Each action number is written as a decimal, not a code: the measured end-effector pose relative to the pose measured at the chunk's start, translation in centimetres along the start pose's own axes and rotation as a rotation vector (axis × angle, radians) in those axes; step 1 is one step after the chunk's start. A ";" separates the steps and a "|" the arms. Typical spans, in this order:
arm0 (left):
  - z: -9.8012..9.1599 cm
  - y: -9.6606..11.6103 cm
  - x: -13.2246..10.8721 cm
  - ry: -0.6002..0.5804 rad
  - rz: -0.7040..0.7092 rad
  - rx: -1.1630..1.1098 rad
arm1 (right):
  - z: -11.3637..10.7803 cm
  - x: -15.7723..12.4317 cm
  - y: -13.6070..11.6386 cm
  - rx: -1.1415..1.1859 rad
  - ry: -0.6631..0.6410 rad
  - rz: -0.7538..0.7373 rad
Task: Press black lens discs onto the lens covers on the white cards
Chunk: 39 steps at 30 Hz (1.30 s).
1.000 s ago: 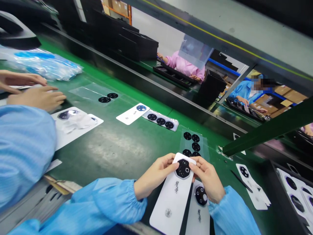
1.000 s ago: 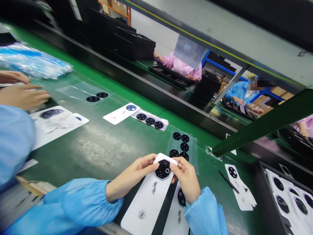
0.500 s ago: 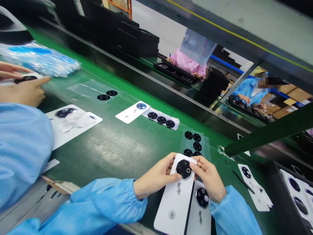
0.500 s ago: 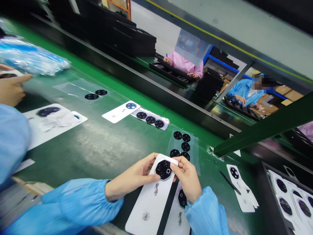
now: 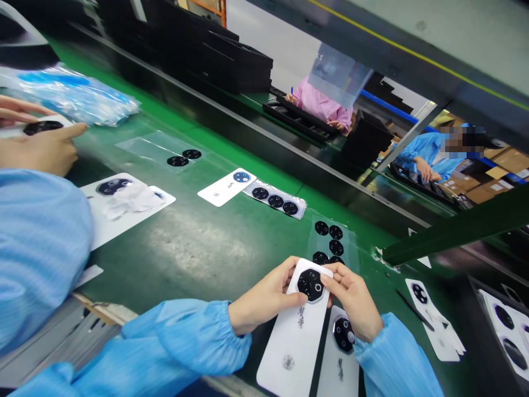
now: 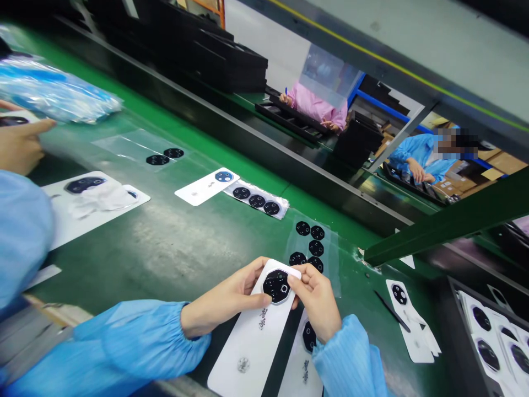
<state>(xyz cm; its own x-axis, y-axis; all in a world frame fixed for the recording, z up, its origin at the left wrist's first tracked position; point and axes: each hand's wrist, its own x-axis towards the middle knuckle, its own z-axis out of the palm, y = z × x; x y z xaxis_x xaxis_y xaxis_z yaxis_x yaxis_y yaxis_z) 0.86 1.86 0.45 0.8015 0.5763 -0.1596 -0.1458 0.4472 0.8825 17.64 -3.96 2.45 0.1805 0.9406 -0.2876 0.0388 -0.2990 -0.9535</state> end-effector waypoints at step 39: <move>-0.1 1.0 1.8 0.311 0.195 0.164 | 1.2 -0.7 0.1 -0.012 -0.022 -0.033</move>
<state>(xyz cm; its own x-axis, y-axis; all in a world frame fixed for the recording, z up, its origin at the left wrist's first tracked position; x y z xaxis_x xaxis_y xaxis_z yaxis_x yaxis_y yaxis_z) 2.08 3.38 1.04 0.5509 0.8301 -0.0864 -0.1630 0.2085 0.9644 16.36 -4.44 2.47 0.1574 0.9532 -0.2580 0.0559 -0.2695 -0.9614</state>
